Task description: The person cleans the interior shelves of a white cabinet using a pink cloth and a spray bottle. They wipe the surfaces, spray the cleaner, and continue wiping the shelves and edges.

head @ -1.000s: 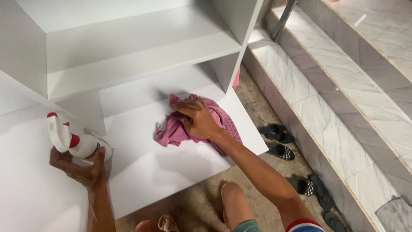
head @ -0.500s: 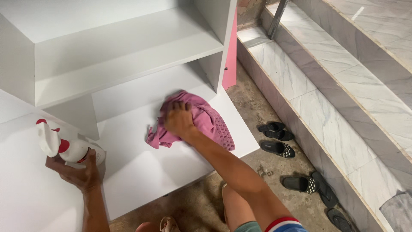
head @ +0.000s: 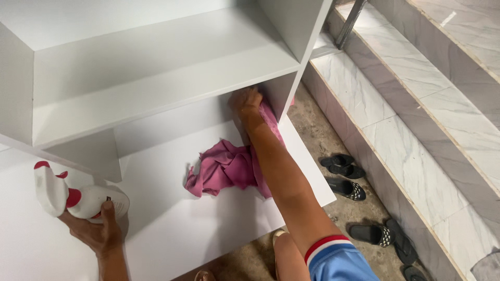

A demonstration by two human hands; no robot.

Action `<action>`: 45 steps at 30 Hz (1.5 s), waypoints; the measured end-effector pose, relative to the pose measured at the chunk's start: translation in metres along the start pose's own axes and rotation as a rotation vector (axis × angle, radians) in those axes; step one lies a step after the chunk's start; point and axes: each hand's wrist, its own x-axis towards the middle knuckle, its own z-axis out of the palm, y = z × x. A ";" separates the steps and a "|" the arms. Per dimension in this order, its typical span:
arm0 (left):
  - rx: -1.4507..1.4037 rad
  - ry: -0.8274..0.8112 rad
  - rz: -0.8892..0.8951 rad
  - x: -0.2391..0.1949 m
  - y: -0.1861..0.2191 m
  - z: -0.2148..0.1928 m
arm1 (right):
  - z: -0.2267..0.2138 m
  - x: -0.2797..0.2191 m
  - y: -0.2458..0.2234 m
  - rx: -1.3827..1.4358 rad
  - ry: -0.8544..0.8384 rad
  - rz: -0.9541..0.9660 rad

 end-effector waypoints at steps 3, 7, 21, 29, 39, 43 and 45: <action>-0.043 -0.002 0.023 0.001 -0.002 0.001 | -0.001 0.005 -0.004 -0.158 -0.085 -0.075; -0.013 0.000 0.045 0.000 0.002 0.003 | 0.022 0.032 0.009 -0.455 -0.056 0.101; -0.007 0.000 0.093 -0.012 0.007 -0.009 | 0.108 -0.103 0.093 0.173 0.402 -0.003; -0.077 -0.015 0.035 -0.012 0.021 -0.012 | 0.073 -0.070 0.068 0.331 0.490 -0.049; -0.061 -0.009 0.073 0.001 -0.001 0.002 | 0.015 0.039 0.007 -0.182 -0.077 -0.085; -0.022 -0.013 0.071 -0.006 -0.014 0.000 | 0.034 0.049 0.012 -0.451 -0.049 -0.009; -0.050 -0.026 0.096 0.000 -0.016 0.004 | 0.023 0.039 0.016 -0.281 -0.055 -0.052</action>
